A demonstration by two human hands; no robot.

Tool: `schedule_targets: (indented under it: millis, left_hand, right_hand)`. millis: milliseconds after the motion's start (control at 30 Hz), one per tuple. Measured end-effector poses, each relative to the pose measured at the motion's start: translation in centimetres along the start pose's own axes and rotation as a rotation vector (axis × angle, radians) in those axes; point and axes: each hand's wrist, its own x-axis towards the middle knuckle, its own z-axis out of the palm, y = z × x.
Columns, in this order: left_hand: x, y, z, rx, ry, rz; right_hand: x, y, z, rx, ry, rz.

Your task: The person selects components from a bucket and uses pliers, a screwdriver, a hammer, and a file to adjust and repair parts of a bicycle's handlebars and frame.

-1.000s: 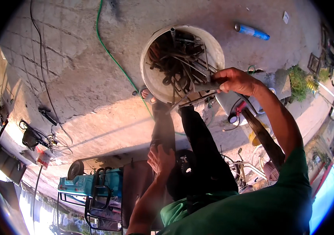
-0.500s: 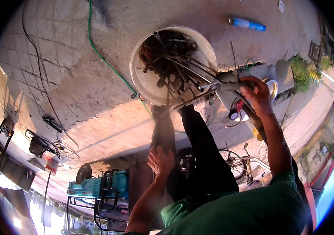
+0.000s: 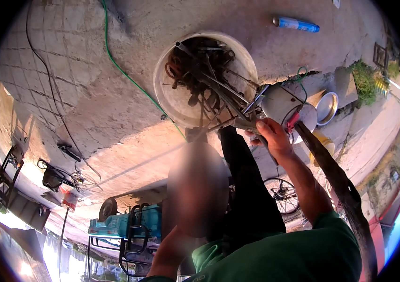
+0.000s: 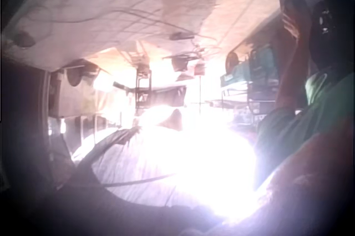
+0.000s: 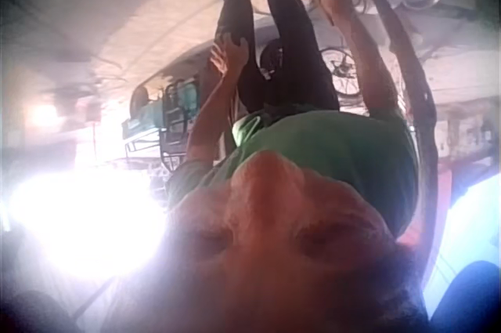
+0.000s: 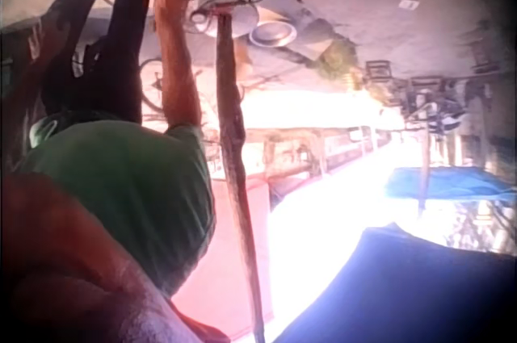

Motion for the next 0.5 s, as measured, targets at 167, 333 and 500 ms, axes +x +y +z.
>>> schedule_targets:
  millis: [167, 333, 500]
  left_hand:
    - [-0.9, 1.5, -2.8, -0.001, -0.022, 0.000]
    - [-0.5, 0.4, -1.8, -0.004, -0.049, -0.012]
    - [0.2, -0.2, -1.5, -0.031, -0.086, -0.073]
  right_hand:
    - [-3.6, 3.2, 15.8, -0.101, -0.146, -0.188]
    - [-3.2, 1.8, 22.5, 0.247, -0.417, -0.226]
    - [0.5, -1.0, 17.9, -0.025, -0.312, -0.094]
